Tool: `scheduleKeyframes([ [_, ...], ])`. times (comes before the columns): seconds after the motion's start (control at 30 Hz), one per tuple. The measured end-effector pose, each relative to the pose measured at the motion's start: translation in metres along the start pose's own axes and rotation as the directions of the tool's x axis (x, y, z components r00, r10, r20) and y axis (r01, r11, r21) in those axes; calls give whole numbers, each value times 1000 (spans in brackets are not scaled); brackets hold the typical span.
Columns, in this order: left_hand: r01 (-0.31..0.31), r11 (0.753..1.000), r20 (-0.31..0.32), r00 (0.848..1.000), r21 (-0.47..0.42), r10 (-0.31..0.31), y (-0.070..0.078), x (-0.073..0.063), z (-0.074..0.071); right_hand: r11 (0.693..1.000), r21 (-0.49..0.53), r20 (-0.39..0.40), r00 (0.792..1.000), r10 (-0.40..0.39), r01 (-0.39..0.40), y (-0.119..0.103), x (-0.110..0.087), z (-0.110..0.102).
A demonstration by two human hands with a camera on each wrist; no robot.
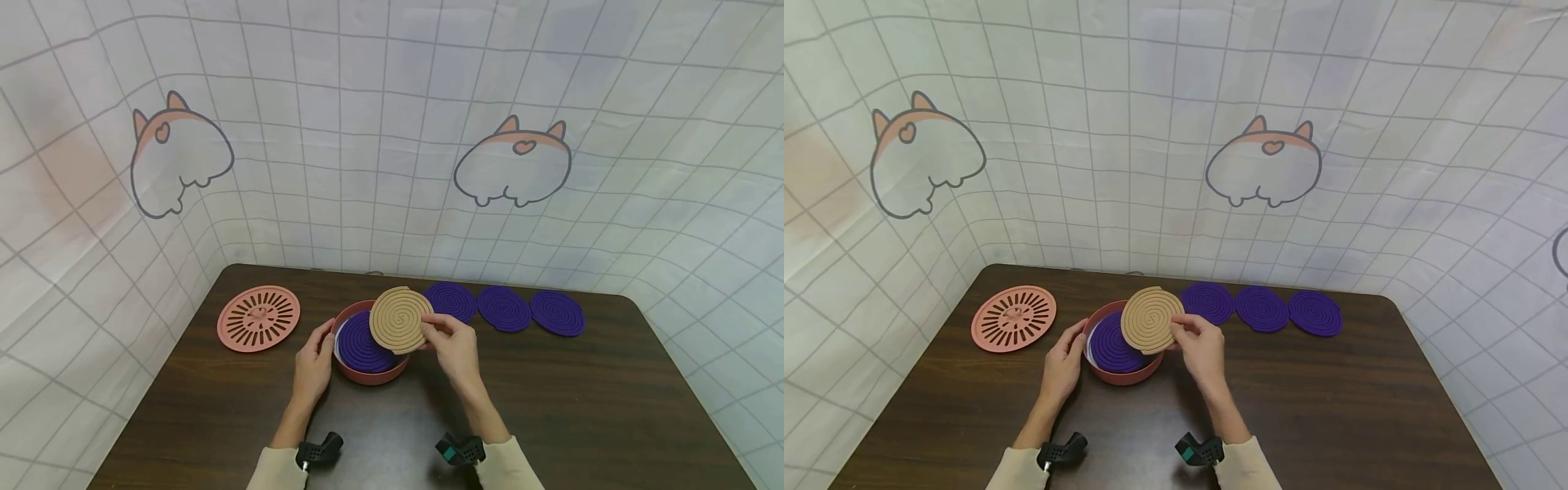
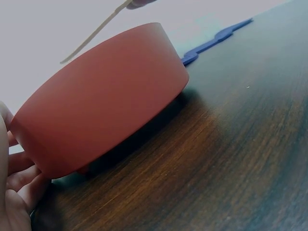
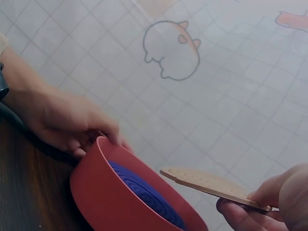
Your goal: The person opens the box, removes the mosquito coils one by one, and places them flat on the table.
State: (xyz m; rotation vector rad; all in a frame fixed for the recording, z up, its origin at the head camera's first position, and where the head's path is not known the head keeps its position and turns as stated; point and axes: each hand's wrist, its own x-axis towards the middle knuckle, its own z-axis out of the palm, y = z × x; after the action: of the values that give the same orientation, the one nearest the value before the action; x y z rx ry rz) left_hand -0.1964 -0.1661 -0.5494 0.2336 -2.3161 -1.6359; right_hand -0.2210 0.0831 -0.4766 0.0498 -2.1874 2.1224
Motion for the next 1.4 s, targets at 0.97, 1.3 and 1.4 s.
scheduleKeyframes([
  [0.97,-3,1000,3,1000,0,3,0,-1,0,997,-17,-166,984,70,-74,13,0,-50],
  [1.3,6,1000,-4,1000,-2,-6,-1,0,1,994,-15,-184,977,108,-113,18,0,-62],
  [1.4,2,1000,-1,1000,1,-2,-1,0,1,994,-15,-198,975,105,-111,20,0,-64],
])
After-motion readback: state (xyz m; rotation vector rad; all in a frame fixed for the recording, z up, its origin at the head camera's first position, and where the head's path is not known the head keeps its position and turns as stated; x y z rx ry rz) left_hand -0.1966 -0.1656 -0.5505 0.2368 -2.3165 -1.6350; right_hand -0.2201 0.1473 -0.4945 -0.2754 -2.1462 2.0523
